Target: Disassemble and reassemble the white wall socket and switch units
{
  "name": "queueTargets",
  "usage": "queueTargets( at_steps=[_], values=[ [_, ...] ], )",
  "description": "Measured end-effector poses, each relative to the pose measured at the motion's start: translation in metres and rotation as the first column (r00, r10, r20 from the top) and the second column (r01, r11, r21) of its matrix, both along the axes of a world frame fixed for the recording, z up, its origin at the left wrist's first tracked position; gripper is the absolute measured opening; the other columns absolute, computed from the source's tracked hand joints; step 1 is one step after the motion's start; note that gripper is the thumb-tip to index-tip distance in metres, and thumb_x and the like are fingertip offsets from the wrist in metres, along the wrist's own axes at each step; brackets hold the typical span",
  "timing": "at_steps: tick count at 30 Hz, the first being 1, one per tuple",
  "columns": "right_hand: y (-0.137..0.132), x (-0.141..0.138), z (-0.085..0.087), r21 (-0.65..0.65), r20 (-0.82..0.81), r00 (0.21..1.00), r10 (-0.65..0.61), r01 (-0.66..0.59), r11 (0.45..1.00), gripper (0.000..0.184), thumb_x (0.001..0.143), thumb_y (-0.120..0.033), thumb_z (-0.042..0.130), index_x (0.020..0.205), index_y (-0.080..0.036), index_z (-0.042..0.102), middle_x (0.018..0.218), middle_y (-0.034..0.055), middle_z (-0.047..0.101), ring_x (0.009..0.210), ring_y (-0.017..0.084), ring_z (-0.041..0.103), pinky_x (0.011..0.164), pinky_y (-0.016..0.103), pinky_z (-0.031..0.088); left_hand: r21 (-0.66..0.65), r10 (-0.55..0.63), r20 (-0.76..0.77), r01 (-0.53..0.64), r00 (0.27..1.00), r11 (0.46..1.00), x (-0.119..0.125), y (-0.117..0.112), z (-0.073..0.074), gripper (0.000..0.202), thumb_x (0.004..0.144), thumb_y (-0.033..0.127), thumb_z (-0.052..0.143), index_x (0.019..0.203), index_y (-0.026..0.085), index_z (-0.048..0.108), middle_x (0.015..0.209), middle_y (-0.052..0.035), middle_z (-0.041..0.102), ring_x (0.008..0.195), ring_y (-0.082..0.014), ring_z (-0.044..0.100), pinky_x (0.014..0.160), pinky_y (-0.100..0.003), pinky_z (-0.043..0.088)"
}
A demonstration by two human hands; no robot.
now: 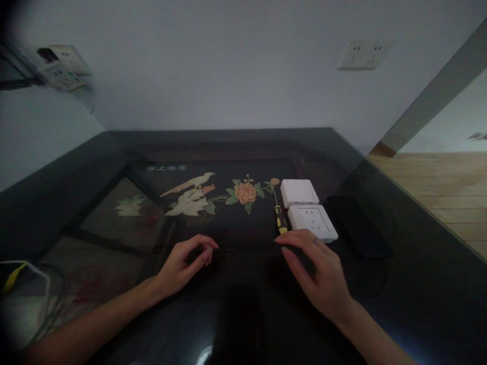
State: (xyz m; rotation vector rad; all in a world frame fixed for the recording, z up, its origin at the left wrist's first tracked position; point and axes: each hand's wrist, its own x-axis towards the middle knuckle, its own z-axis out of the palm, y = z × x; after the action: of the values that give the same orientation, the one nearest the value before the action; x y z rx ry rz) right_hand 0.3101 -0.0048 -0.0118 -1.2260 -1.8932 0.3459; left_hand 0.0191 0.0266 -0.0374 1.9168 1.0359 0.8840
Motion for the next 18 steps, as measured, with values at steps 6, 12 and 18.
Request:
queueTargets(
  at_steps=[6, 12, 18],
  values=[
    [0.034, -0.082, -0.013, -0.214, -0.13, 0.893, 0.431, -0.45, 0.867, 0.022, 0.094, -0.026, 0.047, 0.078, -0.021, 0.061, 0.075, 0.0048, 0.064, 0.072, 0.017, 0.061, 0.067, 0.03, 0.048, -0.059, -0.01, 0.043, 0.012, 0.999, 0.998, -0.003, 0.012, -0.007, 0.033, 0.094, 0.035, 0.043, 0.072, 0.016, 0.058, 0.056, 0.0023, 0.053, 0.05, -0.0098, 0.05, 0.052, -0.021, 0.038],
    [0.041, -0.093, -0.028, -0.34, -0.213, 0.876, 0.434, -0.483, 0.807, 0.04, 0.097, -0.036, 0.042, 0.062, -0.02, 0.051, 0.059, -0.0007, 0.054, 0.056, 0.012, 0.052, 0.055, 0.025, 0.04, -0.102, -0.134, 0.043, 0.138, 0.99, 0.985, -0.003, 0.012, -0.005, 0.036, 0.092, 0.036, 0.042, 0.062, 0.017, 0.05, 0.05, 0.004, 0.047, 0.048, -0.0089, 0.045, 0.052, -0.021, 0.035],
    [0.042, -0.086, -0.031, -0.415, -0.334, 0.869, 0.365, -0.484, 0.771, 0.045, 0.097, -0.045, 0.042, 0.059, -0.02, 0.048, 0.056, -0.0024, 0.049, 0.054, 0.011, 0.047, 0.053, 0.024, 0.038, -0.137, -0.225, 0.001, 0.223, 0.974, 0.965, 0.013, 0.019, -0.004, 0.032, 0.088, 0.033, 0.044, 0.06, 0.018, 0.046, 0.052, 0.0047, 0.043, 0.05, -0.0088, 0.04, 0.052, -0.021, 0.031]
  ],
)
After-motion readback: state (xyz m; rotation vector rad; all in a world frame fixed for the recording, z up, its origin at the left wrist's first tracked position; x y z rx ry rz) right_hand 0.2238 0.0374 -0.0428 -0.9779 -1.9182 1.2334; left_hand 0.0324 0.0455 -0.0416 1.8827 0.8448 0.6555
